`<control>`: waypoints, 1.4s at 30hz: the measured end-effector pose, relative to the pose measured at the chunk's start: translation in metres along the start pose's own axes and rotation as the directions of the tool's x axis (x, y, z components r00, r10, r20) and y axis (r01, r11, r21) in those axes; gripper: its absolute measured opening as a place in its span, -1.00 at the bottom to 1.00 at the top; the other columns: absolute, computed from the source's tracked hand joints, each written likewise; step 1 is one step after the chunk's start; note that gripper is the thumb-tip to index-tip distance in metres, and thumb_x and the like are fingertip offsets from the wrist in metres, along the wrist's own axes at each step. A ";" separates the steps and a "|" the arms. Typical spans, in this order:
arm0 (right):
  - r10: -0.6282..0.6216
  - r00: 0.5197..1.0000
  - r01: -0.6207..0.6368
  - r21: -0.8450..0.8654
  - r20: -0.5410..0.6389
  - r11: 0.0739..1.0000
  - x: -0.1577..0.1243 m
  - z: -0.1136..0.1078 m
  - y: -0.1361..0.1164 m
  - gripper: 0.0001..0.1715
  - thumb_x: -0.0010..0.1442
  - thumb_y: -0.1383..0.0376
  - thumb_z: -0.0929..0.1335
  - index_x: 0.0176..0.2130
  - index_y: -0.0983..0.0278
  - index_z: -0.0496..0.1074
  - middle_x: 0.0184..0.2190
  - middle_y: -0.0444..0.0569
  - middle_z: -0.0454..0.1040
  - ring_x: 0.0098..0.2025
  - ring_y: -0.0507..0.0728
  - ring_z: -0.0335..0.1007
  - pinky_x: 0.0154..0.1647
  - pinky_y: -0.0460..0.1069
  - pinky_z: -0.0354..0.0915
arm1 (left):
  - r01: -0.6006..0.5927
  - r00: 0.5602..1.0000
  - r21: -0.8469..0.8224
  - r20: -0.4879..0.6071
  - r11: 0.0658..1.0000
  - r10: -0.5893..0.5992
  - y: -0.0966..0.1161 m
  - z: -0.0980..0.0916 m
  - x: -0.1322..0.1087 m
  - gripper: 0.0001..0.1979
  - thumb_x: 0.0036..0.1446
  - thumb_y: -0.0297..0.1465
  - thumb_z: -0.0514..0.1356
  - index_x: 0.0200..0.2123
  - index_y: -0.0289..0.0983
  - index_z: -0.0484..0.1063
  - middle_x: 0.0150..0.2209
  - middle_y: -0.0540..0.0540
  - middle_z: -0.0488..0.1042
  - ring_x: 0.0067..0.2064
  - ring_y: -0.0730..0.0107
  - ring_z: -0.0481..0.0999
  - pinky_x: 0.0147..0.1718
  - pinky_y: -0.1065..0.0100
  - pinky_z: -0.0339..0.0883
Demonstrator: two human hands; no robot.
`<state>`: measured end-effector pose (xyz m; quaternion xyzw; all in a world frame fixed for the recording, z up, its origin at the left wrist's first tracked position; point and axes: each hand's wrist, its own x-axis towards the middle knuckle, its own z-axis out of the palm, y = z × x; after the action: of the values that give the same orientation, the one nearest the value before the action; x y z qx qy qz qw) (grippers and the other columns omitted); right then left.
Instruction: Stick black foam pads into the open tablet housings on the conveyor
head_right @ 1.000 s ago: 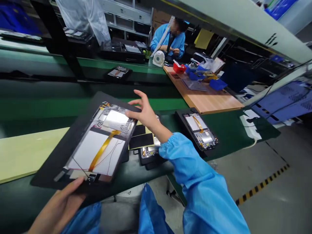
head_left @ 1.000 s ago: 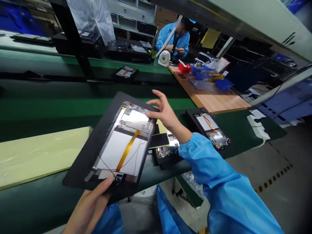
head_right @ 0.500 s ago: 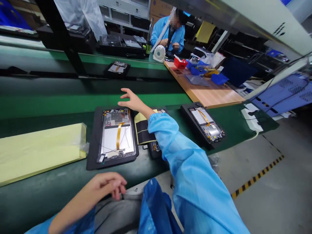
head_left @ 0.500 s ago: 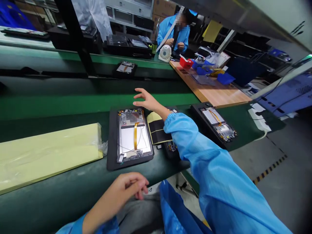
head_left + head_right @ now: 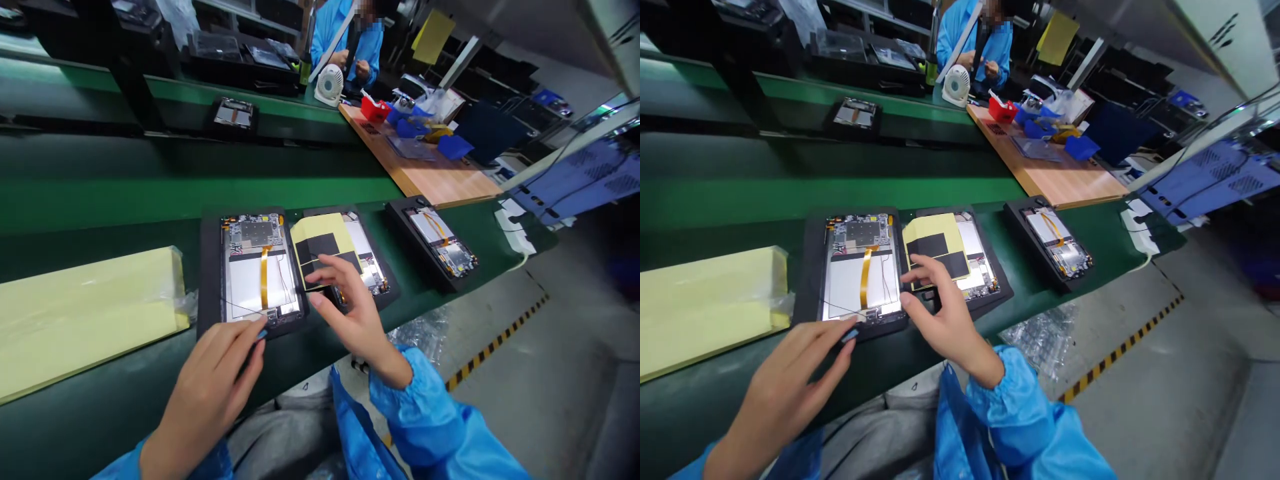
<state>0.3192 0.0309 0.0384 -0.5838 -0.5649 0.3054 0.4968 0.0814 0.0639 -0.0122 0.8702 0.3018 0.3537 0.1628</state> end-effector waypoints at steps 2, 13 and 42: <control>0.051 0.998 -0.050 0.071 -0.022 0.996 -0.012 0.007 0.012 -0.42 0.35 0.27 0.45 0.28 0.06 0.30 -0.01 0.01 0.60 0.01 0.20 0.55 0.10 0.16 0.43 | -0.050 0.998 -0.086 0.025 0.995 0.053 0.008 0.010 0.010 -0.58 0.42 -0.50 0.15 0.29 -0.22 0.38 -0.04 -0.19 0.64 -0.07 0.18 0.60 0.02 0.27 0.40; 0.130 0.987 -0.154 0.306 0.098 0.939 -0.022 0.005 0.030 -0.48 0.25 0.26 0.53 0.16 0.13 0.43 -0.22 -0.09 0.63 -0.16 0.12 0.57 -0.05 0.07 0.44 | 0.551 0.833 -0.444 0.345 0.707 -0.433 0.005 0.018 0.049 -0.79 0.23 -0.13 0.30 -0.23 -0.14 0.52 -0.29 -0.03 0.65 -0.24 0.24 0.67 -0.26 0.35 0.52; 0.271 0.962 -0.246 0.356 -0.022 0.902 -0.028 0.020 0.015 -0.34 0.12 0.37 0.53 0.16 0.14 0.37 -0.29 -0.16 0.56 -0.23 0.07 0.53 -0.23 -0.06 0.36 | -0.060 0.995 -0.172 -0.093 0.983 0.044 0.016 0.015 0.027 -0.88 0.40 -0.57 0.15 -0.15 -0.25 0.42 -0.14 -0.14 0.58 -0.06 0.31 0.55 -0.01 0.28 0.46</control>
<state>0.3012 0.0108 0.0124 -0.5665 -0.4010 0.4432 0.5674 0.1138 0.0679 -0.0013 0.8437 0.2538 0.4211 0.2155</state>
